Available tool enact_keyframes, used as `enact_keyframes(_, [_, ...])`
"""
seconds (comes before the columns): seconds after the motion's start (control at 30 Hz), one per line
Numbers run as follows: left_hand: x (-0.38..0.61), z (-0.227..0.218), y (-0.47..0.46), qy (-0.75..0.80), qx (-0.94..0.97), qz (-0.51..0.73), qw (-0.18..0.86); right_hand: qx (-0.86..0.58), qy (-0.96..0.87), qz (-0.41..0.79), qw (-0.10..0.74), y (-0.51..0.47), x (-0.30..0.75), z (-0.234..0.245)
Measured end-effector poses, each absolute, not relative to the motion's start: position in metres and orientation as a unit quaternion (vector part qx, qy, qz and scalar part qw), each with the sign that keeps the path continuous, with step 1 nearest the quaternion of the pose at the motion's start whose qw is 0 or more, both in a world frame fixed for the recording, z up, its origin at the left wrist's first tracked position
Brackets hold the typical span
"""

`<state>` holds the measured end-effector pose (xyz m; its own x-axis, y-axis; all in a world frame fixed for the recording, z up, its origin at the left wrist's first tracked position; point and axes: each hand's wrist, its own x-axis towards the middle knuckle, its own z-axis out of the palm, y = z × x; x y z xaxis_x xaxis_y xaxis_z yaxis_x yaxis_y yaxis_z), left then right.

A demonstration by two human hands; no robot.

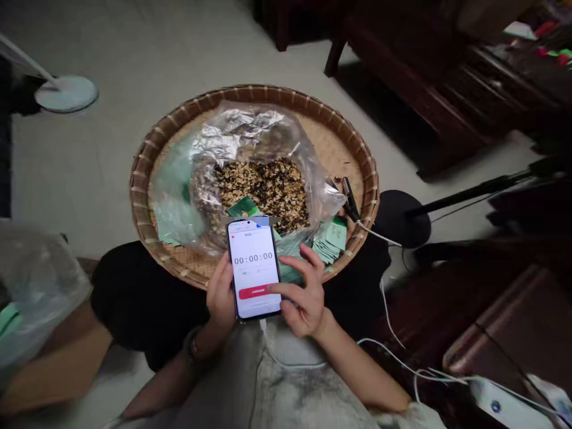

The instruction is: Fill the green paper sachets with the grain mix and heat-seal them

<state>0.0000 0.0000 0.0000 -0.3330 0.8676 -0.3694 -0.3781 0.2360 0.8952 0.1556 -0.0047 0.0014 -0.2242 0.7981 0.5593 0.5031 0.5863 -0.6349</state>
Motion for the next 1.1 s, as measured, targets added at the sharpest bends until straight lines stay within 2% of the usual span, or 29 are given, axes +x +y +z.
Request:
enact_keyframes(0.13, [0.000, 0.000, -0.002, 0.563, 0.231, 0.581, 0.540, -0.412, -0.733, 0.227, 0.491, -0.008, 0.157, 0.001])
enact_keyframes(0.27, [0.001, -0.004, -0.002, 0.574, 0.230, 0.583, 0.527, -0.446, -0.569, 0.458, 0.517, -0.019, 0.158, -0.003])
enact_keyframes(0.37, [0.006, -0.004, 0.000, 0.564, 0.242, 0.575, 0.541, -0.435, -0.437, 0.620, 0.485, -0.028, 0.164, -0.004])
enact_keyframes(0.47, [0.017, 0.002, 0.005, 0.549, 0.281, 0.569, 0.544, -0.379, -0.374, 0.713, 0.456, -0.036, 0.175, -0.003])
enact_keyframes(0.77, [0.060, 0.031, 0.020, 0.518, 0.344, 0.543, 0.564, -0.360, -0.325, 0.698, 0.527, -0.042, 0.206, -0.007])
enact_keyframes(1.1, [0.058, 0.037, 0.016, 0.389, 0.307, 0.508, 0.705, -0.308, -0.301, 0.719, 0.546, -0.035, 0.210, -0.006])
